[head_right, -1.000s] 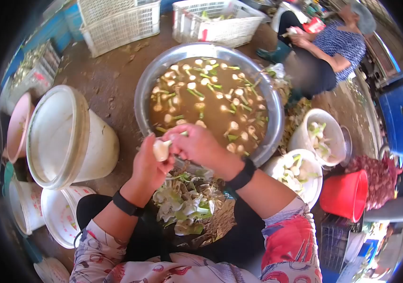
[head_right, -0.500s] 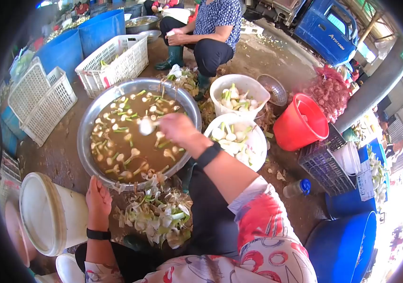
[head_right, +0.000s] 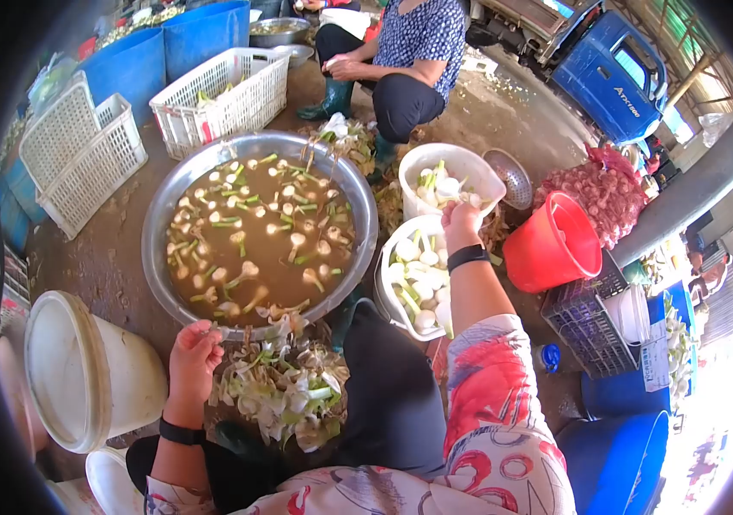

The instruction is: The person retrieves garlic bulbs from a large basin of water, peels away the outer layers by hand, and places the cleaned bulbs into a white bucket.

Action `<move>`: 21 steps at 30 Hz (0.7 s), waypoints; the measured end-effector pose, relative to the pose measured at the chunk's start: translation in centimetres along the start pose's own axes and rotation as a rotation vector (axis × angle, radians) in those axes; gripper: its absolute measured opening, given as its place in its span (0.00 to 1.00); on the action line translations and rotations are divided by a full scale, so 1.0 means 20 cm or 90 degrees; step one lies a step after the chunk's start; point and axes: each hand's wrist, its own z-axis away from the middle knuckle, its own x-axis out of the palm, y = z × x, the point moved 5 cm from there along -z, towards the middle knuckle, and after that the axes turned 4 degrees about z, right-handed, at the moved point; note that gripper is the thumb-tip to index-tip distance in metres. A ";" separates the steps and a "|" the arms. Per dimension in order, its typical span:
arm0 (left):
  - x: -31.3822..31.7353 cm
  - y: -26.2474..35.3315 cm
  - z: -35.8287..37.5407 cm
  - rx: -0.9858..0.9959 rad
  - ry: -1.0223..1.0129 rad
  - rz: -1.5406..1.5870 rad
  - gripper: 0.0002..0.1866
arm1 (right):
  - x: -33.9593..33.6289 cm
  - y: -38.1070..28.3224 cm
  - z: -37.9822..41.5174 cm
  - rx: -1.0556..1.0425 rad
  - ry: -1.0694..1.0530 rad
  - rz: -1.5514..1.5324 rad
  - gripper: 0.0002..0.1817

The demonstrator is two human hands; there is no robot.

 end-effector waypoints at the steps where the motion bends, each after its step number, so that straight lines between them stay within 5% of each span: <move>1: 0.00 0.00 -0.01 -0.003 -0.011 0.010 0.10 | -0.03 0.00 0.02 -0.010 -0.004 0.049 0.05; 8: 0.00 -0.09 -0.04 -0.038 -0.075 -0.024 0.14 | -0.38 0.11 -0.08 0.009 -0.001 0.427 0.04; 21: 0.00 -0.09 0.01 -0.014 -0.067 -0.089 0.13 | -0.20 0.03 -0.06 -0.057 -0.042 0.413 0.06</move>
